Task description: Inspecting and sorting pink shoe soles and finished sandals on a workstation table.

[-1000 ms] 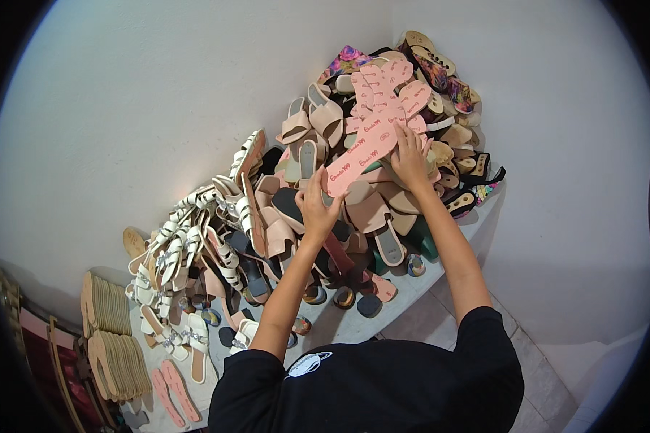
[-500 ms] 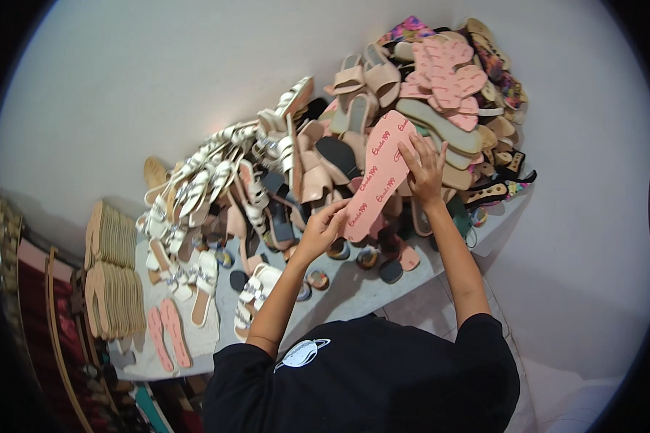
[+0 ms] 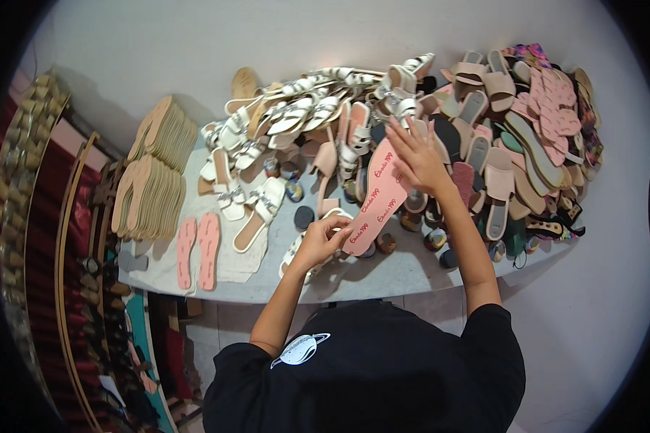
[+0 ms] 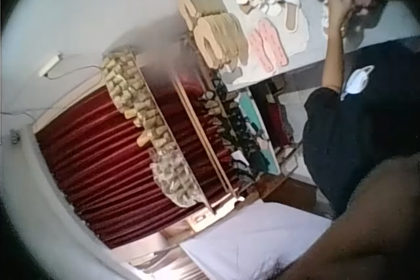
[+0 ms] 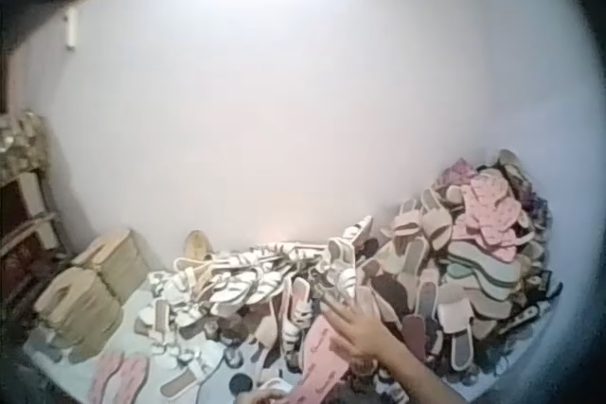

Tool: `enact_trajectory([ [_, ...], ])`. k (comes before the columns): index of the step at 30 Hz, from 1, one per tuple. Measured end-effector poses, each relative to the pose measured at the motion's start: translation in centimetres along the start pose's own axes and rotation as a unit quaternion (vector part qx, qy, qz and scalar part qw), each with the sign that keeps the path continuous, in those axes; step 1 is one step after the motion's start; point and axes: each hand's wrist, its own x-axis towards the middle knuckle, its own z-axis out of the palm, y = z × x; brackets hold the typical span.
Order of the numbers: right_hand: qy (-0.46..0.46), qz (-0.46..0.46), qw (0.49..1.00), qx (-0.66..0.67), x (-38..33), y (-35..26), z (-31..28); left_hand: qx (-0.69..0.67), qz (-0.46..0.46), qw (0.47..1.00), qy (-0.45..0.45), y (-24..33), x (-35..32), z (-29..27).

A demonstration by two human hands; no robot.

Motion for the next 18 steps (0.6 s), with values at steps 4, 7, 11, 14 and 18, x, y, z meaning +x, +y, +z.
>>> enact_trajectory([
  [4,-0.024,-0.02,0.999,-0.016,2.7,-4.9,2.6,-0.016,0.001,0.998,0.068,-1.1,-3.6,-2.5],
  [7,-0.034,-0.034,0.998,-0.037,3.6,-8.8,3.6,0.005,0.029,0.995,0.1,-1.9,-5.9,-4.3],
  [11,-0.093,-0.084,0.992,0.024,3.1,-14.2,6.6,-0.033,0.021,0.989,0.141,-2.0,-8.3,-6.7],
  [14,-0.112,-0.124,0.979,0.115,1.6,-18.7,8.8,-0.062,0.025,0.981,0.179,-3.1,-10.0,-8.5],
  [18,-0.158,-0.206,0.936,0.238,-0.5,-23.4,10.2,-0.056,-0.028,0.977,0.205,-5.9,-12.6,-11.7],
])
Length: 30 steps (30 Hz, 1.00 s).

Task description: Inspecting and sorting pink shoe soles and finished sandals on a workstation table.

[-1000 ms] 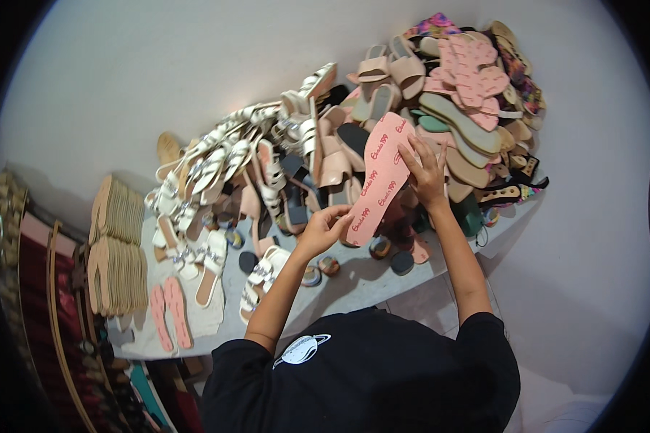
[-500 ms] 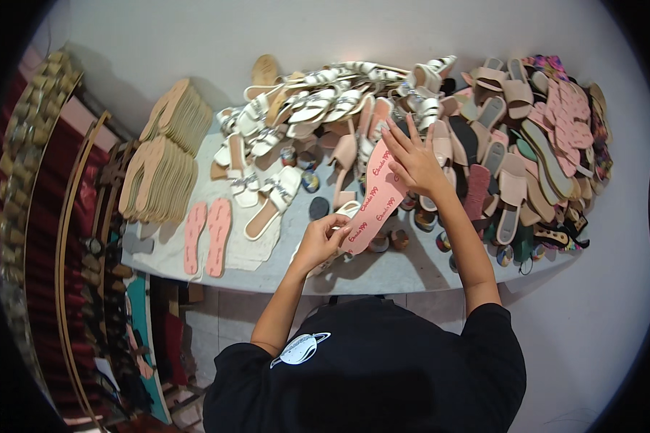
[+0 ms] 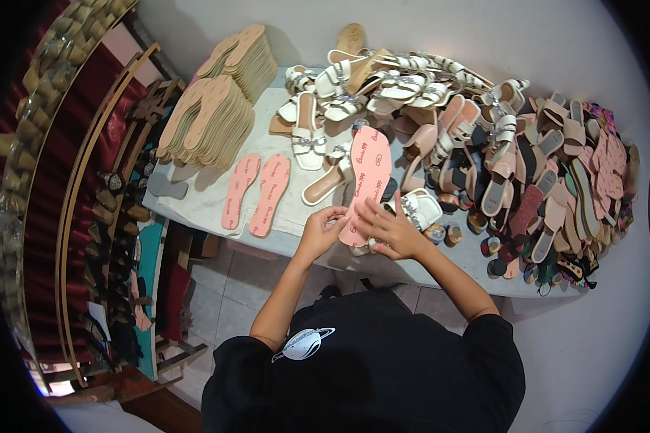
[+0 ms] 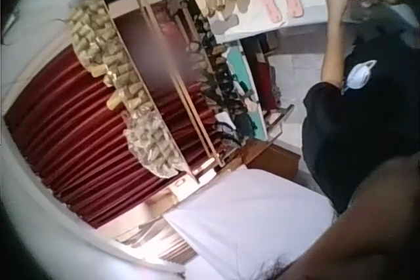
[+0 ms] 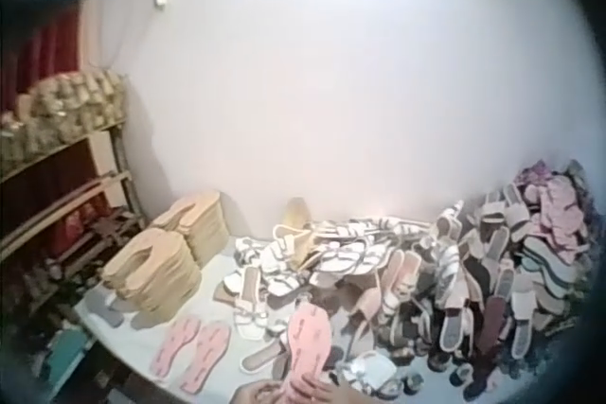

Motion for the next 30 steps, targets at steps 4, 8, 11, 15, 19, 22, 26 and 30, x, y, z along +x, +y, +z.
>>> enact_trajectory([
  [4,0.051,-0.022,0.982,0.183,2.5,-1.3,1.5,-0.065,-0.059,0.996,0.029,-0.6,-1.1,-3.2],
  [8,0.088,0.061,0.994,0.018,6.7,-2.6,3.1,-0.113,-0.051,0.992,0.02,-1.6,-1.5,-5.3],
  [11,0.019,0.113,0.989,-0.093,8.6,-4.5,5.4,-0.124,-0.035,0.991,0.033,-2.8,-1.5,-7.0],
  [15,-0.01,0.082,0.997,0.008,8.9,-6.9,8.9,-0.068,-0.045,0.994,0.069,-4.0,-1.7,-10.1],
  [19,-0.081,-0.059,0.994,0.037,9.5,-7.3,11.5,-0.078,-0.025,0.988,0.131,-7.8,-1.9,-13.1],
  [22,-0.084,-0.12,0.979,0.144,10.7,-6.8,12.6,-0.053,-0.025,0.982,0.178,-9.3,-2.5,-14.8],
  [26,-0.046,-0.046,0.997,0.049,14.1,-4.0,13.2,-0.029,-0.064,0.976,0.205,-11.5,-3.8,-16.9],
  [30,-0.019,-0.031,0.997,-0.074,18.4,0.6,13.3,-0.029,-0.086,0.975,0.201,-12.2,-4.1,-17.7],
])
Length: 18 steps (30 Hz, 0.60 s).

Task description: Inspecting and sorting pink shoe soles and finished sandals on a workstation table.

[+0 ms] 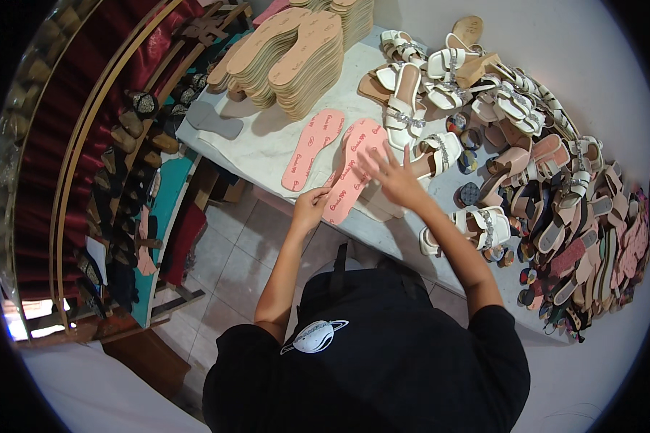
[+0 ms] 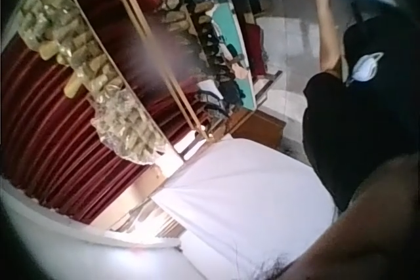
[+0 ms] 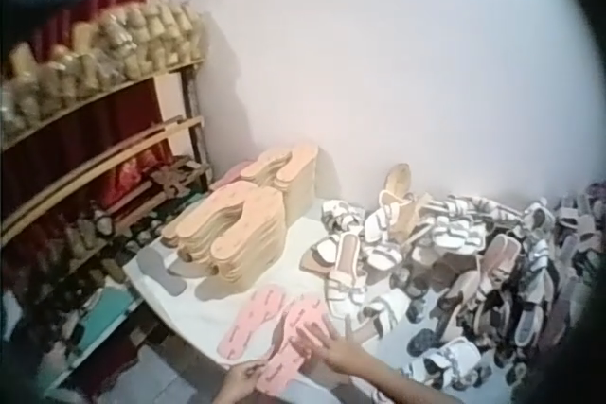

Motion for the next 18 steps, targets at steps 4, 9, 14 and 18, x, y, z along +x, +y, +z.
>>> enact_trajectory([
  [4,-0.153,-0.049,0.984,-0.08,4.5,3.7,-2.3,0.038,0.017,0.999,0.001,0.9,-0.1,0.0],
  [9,-0.28,-0.122,0.948,-0.091,7.9,4.6,-4.1,0.017,-0.008,1.0,-0.013,0.7,-0.9,-0.2],
  [14,-0.255,-0.17,0.947,-0.098,9.7,4.7,-2.8,0.007,0.029,0.999,0.04,-1.6,-1.3,-0.6],
  [18,-0.207,-0.171,0.957,-0.107,10.8,6.5,-2.6,0.338,0.191,0.917,0.095,2.7,-2.2,0.9],
])
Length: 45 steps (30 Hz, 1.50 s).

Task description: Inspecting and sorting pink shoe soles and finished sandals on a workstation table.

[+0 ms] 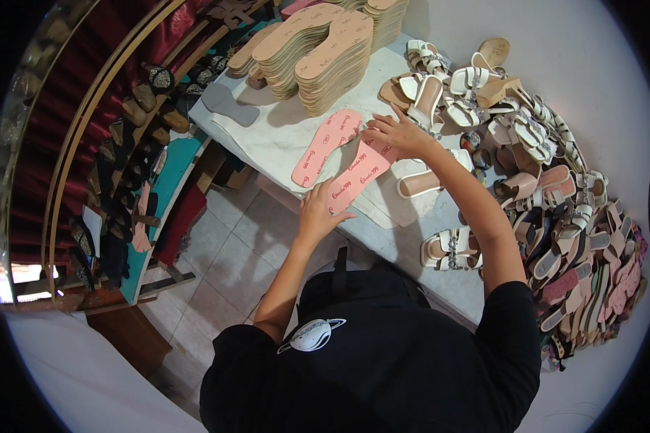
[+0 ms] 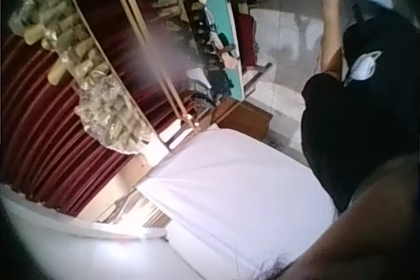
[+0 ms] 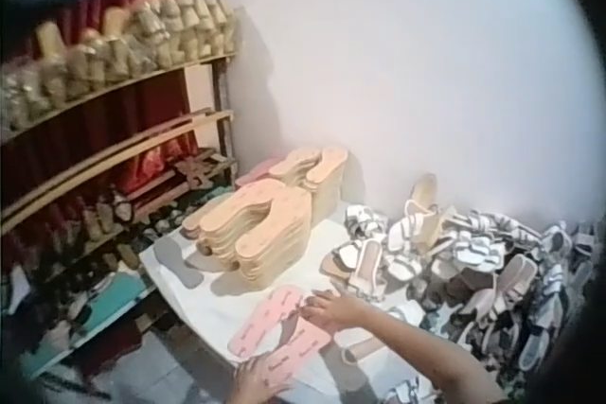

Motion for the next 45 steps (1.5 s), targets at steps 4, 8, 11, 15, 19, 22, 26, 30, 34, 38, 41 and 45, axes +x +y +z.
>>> enact_trajectory([
  [4,0.011,-0.04,0.999,0.031,1.3,0.8,0.3,0.054,-0.019,0.998,0.025,-0.8,-1.4,2.3],
  [8,-0.036,-0.059,0.997,0.025,1.9,1.2,0.2,0.065,-0.016,0.997,0.049,-0.9,-1.9,3.3],
  [11,-0.06,-0.08,0.994,0.032,2.4,1.9,1.0,0.056,-0.014,0.997,0.045,-1.1,-1.8,3.9],
  [15,-0.079,-0.092,0.991,0.048,3.0,2.8,2.1,0.051,-0.022,0.997,0.05,-1.4,-1.5,4.1],
  [19,-0.089,-0.103,0.989,0.05,3.3,3.0,2.4,0.049,-0.037,0.998,0.034,-1.6,-1.2,4.0],
  [22,-0.097,-0.103,0.989,0.05,3.4,3.0,2.2,0.055,-0.045,0.997,0.028,-1.7,-1.1,4.0],
  [26,-0.103,-0.101,0.988,0.054,3.4,3.0,2.5,0.085,-0.038,0.995,0.027,-1.5,-1.3,3.9],
  [30,-0.105,-0.097,0.988,0.06,3.3,3.0,2.9,0.082,-0.052,0.995,0.019,-1.3,-1.4,4.0],
  [34,-0.099,-0.105,0.988,0.051,3.3,2.9,3.0,0.078,-0.058,0.995,0.022,-1.5,-1.6,4.3],
  [38,-0.102,-0.101,0.989,0.044,3.4,2.8,3.0,0.091,-0.055,0.994,0.03,-1.2,-1.7,4.3],
  [41,-0.109,-0.098,0.988,0.04,3.4,2.8,3.2,0.1,-0.062,0.993,0.026,-1.1,-1.7,4.4],
  [45,-0.122,-0.072,0.989,0.035,3.4,2.3,3.5,0.108,-0.078,0.991,0.016,-0.8,-1.7,4.1],
])
